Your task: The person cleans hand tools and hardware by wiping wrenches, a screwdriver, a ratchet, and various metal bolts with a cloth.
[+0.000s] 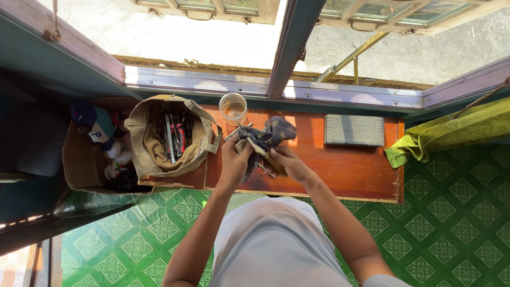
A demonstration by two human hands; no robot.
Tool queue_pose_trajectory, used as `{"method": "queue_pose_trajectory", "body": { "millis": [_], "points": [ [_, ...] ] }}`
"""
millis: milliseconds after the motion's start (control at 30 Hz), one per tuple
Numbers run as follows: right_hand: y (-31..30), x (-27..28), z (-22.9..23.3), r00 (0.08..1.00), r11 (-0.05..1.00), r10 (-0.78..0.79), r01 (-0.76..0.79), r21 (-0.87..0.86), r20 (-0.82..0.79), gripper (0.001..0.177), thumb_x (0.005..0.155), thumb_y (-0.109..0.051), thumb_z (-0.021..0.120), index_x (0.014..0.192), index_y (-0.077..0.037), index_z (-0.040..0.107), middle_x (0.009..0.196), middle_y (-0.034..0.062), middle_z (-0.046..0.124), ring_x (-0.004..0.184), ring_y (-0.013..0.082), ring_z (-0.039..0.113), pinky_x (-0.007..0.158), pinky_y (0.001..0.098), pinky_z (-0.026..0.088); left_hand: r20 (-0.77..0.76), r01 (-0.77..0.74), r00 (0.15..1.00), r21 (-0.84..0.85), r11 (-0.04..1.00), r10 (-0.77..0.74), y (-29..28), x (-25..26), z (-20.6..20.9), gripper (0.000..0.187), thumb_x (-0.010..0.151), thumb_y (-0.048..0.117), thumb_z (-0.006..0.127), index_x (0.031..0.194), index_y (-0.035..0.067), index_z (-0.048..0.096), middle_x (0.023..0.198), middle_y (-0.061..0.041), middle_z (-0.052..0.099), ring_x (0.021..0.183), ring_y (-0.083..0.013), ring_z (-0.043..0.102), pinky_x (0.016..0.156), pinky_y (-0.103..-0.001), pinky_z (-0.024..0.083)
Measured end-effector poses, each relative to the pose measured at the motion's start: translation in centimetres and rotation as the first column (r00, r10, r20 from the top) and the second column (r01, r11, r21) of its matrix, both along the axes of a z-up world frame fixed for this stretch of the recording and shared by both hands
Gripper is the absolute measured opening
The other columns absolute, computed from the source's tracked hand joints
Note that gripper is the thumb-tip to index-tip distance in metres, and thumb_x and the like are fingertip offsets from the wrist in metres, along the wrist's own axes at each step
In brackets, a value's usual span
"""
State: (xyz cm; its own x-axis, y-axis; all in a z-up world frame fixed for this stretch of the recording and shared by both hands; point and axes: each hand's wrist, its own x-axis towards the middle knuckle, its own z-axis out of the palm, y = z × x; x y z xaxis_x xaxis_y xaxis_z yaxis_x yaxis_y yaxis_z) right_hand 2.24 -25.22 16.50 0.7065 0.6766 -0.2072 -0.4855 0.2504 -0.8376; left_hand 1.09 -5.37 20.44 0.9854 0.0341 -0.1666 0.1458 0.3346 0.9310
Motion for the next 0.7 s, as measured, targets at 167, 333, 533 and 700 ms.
{"method": "queue_pose_trajectory", "body": {
  "millis": [167,333,533,700],
  "points": [
    [-0.8,0.6,0.5,0.999,0.998,0.001,-0.003,-0.063,-0.034,0.042,0.104,-0.042,0.057,0.115,-0.001,0.061,0.079,0.0074,0.064,0.064,0.0127,0.055,0.05,0.0254,0.037,0.021,-0.005,1.0,-0.09,0.996,0.007,1.6,0.6,0.0,0.019,0.099,0.013,0.071,0.114,0.0,0.072,0.091,-0.002,0.073,0.075,-0.0067,0.065,0.064,-0.024,0.055],
    [-2.6,1.5,1.4,0.99,0.974,0.075,-0.046,-0.223,0.121,0.045,0.103,-0.042,0.057,0.111,0.0,0.069,0.086,0.0043,0.066,0.072,0.0097,0.059,0.058,0.0253,0.045,-0.024,-0.134,0.991,-0.278,0.951,0.133,3.8,1.3,0.9,0.017,0.096,0.011,0.07,0.111,0.003,0.07,0.094,-0.003,0.075,0.078,-0.01,0.07,0.066,-0.027,0.059],
    [-2.6,0.7,2.3,0.979,0.982,-0.031,0.067,-0.175,0.2,0.044,0.102,-0.032,0.058,0.129,0.0,0.071,0.087,0.0032,0.065,0.075,0.0068,0.054,0.066,0.022,0.042,0.045,-0.189,0.982,0.16,0.969,0.184,6.2,0.3,1.3,0.02,0.103,0.006,0.066,0.121,0.004,0.074,0.095,-0.004,0.073,0.077,-0.0073,0.065,0.063,-0.023,0.054],
    [0.0,-0.6,1.1,0.984,0.969,-0.057,0.095,-0.23,0.167,0.04,0.101,-0.024,0.056,0.133,0.0,0.064,0.089,0.0027,0.068,0.072,0.0072,0.056,0.057,0.0221,0.038,-0.151,0.024,0.988,0.262,0.965,0.016,3.3,-2.1,0.9,0.033,0.099,0.006,0.06,0.13,0.005,0.072,0.096,-0.006,0.073,0.07,-0.0102,0.057,0.057,-0.025,0.044]
  ]
}}
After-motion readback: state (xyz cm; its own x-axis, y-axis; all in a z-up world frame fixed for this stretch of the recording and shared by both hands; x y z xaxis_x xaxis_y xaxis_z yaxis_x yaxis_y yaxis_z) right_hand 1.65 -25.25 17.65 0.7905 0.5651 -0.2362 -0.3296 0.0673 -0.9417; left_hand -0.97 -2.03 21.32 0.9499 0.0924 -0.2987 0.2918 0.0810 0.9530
